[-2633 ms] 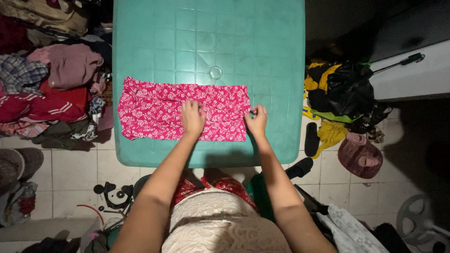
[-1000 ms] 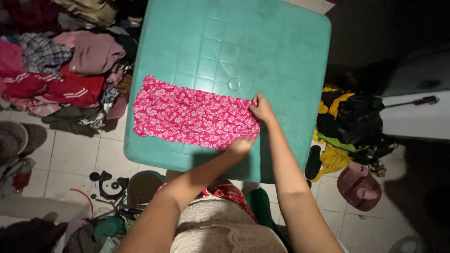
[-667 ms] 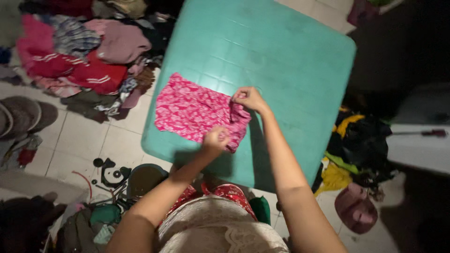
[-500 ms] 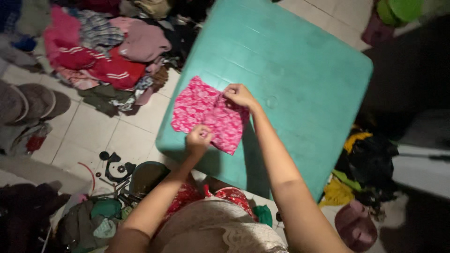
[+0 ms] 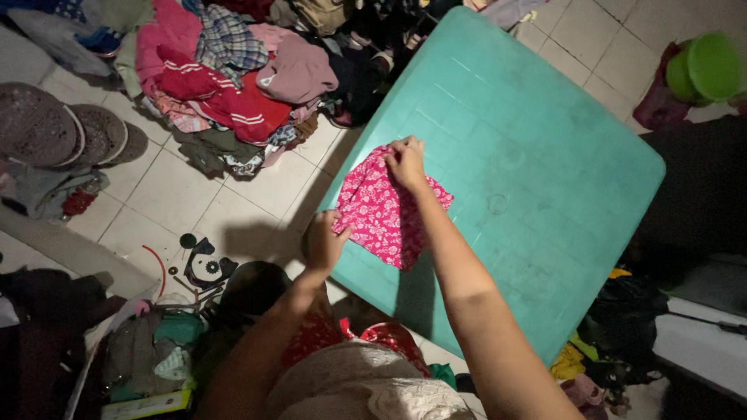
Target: The person picks up several garments from a pile on the floor and folds them one by one on a small plastic table, including a floral-patterned pink item, a pair of shorts, a plaid shirt, and several other pieces of clothing.
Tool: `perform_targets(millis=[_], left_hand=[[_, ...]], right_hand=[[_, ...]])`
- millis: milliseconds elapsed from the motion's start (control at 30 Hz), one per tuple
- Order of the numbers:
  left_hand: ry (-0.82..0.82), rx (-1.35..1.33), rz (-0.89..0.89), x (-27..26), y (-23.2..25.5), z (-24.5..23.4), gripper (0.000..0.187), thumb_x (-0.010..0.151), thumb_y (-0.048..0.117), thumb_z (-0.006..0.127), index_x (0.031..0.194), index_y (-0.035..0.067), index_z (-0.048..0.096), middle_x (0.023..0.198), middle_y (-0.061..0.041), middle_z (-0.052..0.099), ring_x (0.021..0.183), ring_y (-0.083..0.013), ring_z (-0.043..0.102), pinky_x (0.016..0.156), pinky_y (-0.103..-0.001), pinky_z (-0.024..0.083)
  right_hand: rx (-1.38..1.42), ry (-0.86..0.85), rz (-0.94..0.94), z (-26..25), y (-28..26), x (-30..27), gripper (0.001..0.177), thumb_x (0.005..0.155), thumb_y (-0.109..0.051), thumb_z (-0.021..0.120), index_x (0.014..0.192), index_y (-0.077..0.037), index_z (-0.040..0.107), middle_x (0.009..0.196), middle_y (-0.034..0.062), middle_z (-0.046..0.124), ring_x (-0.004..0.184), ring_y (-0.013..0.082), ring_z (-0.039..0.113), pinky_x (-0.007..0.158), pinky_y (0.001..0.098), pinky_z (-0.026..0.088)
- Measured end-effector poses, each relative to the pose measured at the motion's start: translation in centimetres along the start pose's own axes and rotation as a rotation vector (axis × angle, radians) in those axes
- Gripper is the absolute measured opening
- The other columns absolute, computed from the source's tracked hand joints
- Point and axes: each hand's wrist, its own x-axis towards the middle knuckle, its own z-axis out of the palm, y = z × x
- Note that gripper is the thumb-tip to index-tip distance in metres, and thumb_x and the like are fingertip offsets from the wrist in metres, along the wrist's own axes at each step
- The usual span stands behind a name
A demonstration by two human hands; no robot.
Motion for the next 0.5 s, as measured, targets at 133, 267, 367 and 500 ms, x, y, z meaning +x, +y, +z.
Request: perform_targets(millis=[133, 267, 367, 500], left_hand=[[0.008, 0.038, 0.088, -0.1, -0.2, 0.4, 0.019, 0.09, 0.019, 0.074, 0.101, 0.005, 0.066, 0.097, -0.018, 0.07, 0.088, -0.0361, 0.067, 0.074, -0.043, 0.053], [-0.13, -0.184, -0.311, 0.5, -1.8, 1.7, 0.02, 0.104, 0.025, 0.06, 0.104, 0.005, 0.06, 0.086, -0.011, 0.073, 0.078, -0.0282, 0.074, 0.067, -0.041, 0.054], [0.047, -0.136, -0.197, 0.4, -2.9, 1.3, 0.02, 0.102, 0.023, 0.063, 0.103, 0.003, 0.058, 0.083, -0.014, 0.07, 0.075, -0.0338, 0.07, 0.066, -0.042, 0.053], [0.011, -0.158, -0.273, 1.2, -2.4, 1.1, 0.02, 0.099, 0.024, 0.062, 0.106, 0.006, 0.059, 0.092, -0.013, 0.069, 0.082, -0.0307, 0.07, 0.07, -0.041, 0.053]], right_hand=[[0.136, -0.113, 0.013, -0.8, 0.6, 0.8, 0.024, 0.093, -0.027, 0.073, 0.096, -0.004, 0.067, 0.097, 0.0192, 0.063, 0.097, 0.0369, 0.051, 0.09, 0.046, 0.044], [0.255, -0.34, 0.255, -0.9, 0.1, 2.2, 0.027, 0.103, -0.032, 0.064, 0.1, -0.005, 0.06, 0.092, 0.0196, 0.06, 0.09, 0.0357, 0.057, 0.086, 0.0452, 0.046], [0.181, -0.334, 0.225, -0.6, -2.0, 2.7, 0.027, 0.102, -0.032, 0.069, 0.101, -0.005, 0.062, 0.092, 0.0207, 0.061, 0.092, 0.0359, 0.056, 0.089, 0.0459, 0.047], [0.226, -0.153, -0.069, -2.0, -5.0, 2.8, 0.024, 0.088, -0.017, 0.07, 0.112, -0.012, 0.072, 0.1, 0.0166, 0.064, 0.097, 0.036, 0.054, 0.091, 0.0459, 0.044]])
